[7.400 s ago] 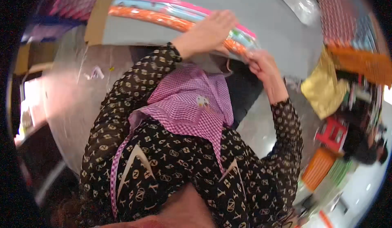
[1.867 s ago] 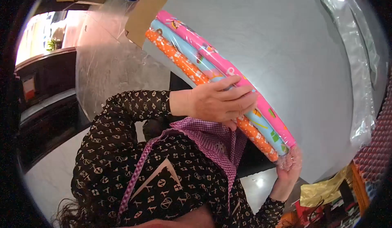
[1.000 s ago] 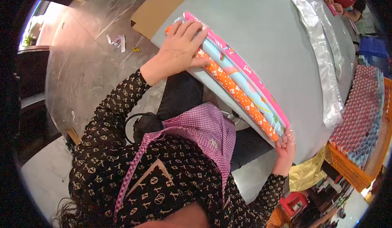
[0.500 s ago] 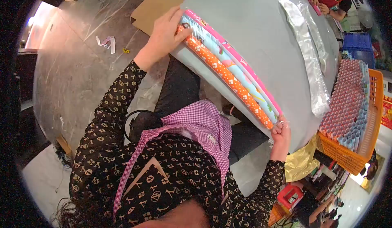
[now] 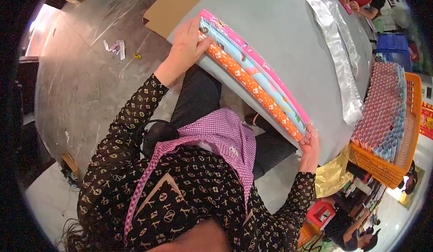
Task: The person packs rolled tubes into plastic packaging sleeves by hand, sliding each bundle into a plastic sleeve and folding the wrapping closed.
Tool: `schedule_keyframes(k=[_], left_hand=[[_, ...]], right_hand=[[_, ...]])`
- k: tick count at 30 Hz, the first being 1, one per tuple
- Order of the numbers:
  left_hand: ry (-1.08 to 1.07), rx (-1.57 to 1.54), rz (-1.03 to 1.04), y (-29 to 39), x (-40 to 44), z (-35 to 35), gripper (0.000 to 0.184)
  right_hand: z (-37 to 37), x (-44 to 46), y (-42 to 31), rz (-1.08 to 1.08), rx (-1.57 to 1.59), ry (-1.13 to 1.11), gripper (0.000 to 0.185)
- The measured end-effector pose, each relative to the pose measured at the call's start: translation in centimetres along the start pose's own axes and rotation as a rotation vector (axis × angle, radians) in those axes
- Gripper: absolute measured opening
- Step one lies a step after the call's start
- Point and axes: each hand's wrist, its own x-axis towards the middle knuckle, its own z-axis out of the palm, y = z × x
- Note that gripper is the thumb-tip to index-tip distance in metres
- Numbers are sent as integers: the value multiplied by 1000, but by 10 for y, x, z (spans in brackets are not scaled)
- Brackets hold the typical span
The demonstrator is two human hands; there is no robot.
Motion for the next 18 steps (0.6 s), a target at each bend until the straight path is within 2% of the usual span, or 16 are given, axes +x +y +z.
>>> schedule_keyframes(k=[6,8,10,13,14,16,17,18], left_hand=[[-97,-143,10,-3,-1,2,58],[22,-9,62,-3,2,1,51],[-67,-113,40,-1,7,-6,47],[-312,51,-52,-3,13,-15,46],[-326,42,-30,2,17,-17,46],[-240,285,74,14,22,-22,43],[-116,400,188,22,21,-20,42],[-127,388,211,27,22,-17,42]], right_hand=[[-8,4,4,-48,-23,-46,14],[-10,11,5,-28,-41,-41,12],[-2,1,6,-22,-30,-37,11],[12,-18,5,-33,-20,-44,6],[15,-23,5,-43,-20,-51,6],[18,-26,2,-51,-27,-78,6],[17,-26,2,-63,-57,-118,8],[15,-25,4,-59,-34,-103,8]])
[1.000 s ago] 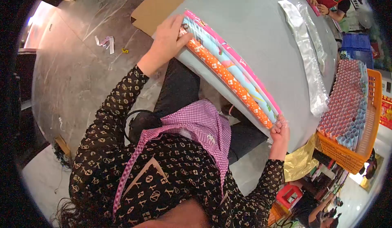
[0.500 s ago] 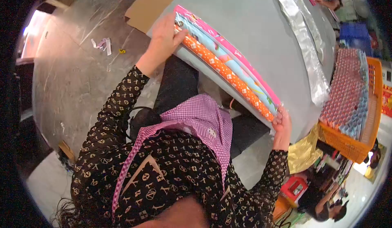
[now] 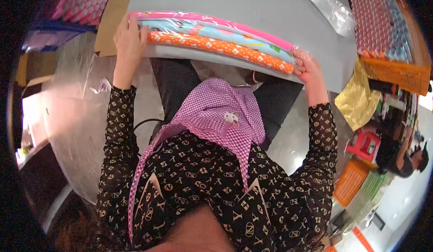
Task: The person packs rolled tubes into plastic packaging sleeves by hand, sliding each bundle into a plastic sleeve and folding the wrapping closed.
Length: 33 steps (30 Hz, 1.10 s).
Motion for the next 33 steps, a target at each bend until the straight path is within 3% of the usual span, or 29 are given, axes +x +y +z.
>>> schedule_keyframes(k=[6,13,25,33], left_hand=[[-119,-249,246,44,18,7,45],[-265,-235,395,65,17,16,50],[-460,-155,344,72,23,13,60],[-489,-177,331,71,20,16,64]], right_hand=[[-5,1,0,-94,-97,-145,14],[-12,-7,0,-131,-283,-42,18],[-31,-24,-4,-256,-451,-136,29],[-34,-20,-6,-153,-406,-159,35]])
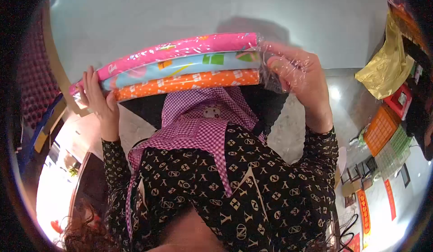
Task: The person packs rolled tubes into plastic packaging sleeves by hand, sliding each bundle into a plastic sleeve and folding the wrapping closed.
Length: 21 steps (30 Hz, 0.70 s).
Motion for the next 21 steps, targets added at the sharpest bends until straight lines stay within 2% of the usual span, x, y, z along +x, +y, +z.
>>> schedule_keyframes(k=[5,7,10,14,16,21], left_hand=[[3,-6,-23,2,-1,-1,63],[1,0,-27,2,-2,-1,64],[24,-47,-67,-4,-7,3,66],[-5,-7,-69,2,-3,-4,67],[-10,34,-71,0,-2,-9,68],[29,33,-35,0,0,-6,68]], right_hand=[[-2,3,-3,78,65,-51,36],[-6,4,-2,33,-51,-91,40],[-11,3,9,-74,-10,-126,43],[-10,8,19,-87,81,-178,44],[-1,2,6,89,82,52,37],[6,-2,1,41,-71,160,22]])
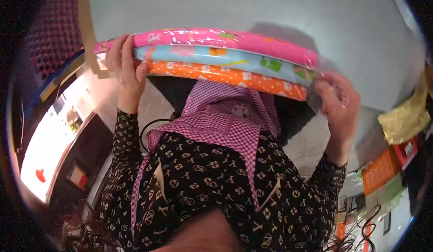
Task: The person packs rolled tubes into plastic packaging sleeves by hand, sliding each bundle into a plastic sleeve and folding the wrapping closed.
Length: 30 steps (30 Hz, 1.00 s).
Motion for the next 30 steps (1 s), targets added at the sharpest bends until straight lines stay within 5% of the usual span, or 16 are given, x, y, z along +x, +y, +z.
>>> schedule_keyframes(k=[17,30], left_hand=[[112,72,47,2,0,1,50],[227,108,112,-8,5,13,49]], right_hand=[[1,5,11,41,308,-357,19],[10,9,3,33,257,-228,15]])
